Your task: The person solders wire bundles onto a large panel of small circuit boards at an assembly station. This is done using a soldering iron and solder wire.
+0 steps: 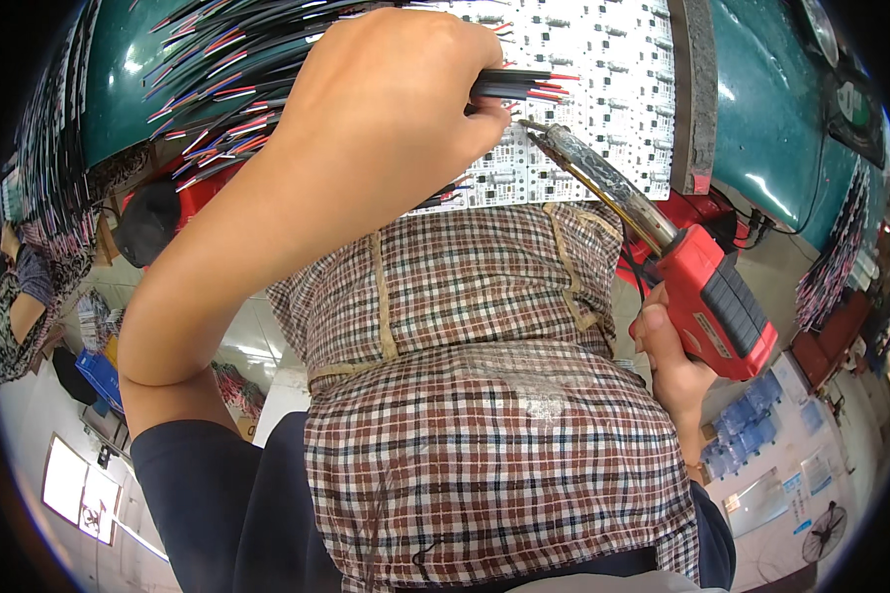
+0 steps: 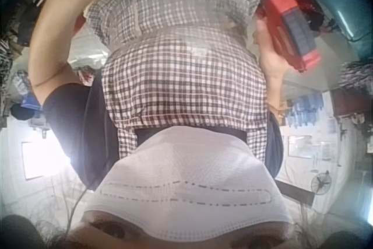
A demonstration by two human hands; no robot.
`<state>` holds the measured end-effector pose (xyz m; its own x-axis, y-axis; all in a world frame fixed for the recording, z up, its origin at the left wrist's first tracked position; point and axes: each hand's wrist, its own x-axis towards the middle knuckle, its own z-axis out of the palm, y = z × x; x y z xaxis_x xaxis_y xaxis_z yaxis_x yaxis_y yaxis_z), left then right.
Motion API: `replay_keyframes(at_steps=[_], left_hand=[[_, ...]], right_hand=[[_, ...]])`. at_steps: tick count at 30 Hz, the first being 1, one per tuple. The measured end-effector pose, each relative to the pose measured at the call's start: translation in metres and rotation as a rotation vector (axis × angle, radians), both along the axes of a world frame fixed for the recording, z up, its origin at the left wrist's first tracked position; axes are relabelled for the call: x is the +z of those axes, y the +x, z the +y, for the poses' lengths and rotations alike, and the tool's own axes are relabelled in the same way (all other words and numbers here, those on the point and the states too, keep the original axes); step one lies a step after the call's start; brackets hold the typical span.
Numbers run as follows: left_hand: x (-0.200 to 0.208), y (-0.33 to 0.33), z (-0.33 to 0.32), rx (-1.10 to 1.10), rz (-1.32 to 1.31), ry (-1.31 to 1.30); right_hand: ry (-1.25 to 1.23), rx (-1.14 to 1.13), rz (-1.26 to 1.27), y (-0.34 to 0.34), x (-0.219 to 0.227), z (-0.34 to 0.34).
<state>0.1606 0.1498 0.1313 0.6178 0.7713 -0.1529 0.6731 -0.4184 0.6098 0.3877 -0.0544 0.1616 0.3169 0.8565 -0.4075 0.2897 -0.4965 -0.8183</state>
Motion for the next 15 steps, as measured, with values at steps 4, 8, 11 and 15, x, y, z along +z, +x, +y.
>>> replay_keyframes(at_steps=[4, 8, 11, 15], left_hand=[[-0.0014, 0.0001, -0.0007, 0.003, -0.008, 0.015], [-0.0003, 0.0005, -0.0004, -0.008, 0.026, 0.010], [-0.0007, -0.0004, -0.0004, -0.013, 0.022, 0.015], [-0.0026, -0.0002, -0.0008, -0.008, 0.035, 0.002]], right_hand=[[-0.012, 0.014, -0.021, 0.0008, 0.0017, -0.0003], [-0.001, -0.029, -0.044, -0.0016, 0.0014, -0.0014], [0.069, 0.049, -0.057, 0.0018, 0.0013, 0.0012], [0.070, -0.017, -0.028, 0.0022, 0.0039, 0.0028]])
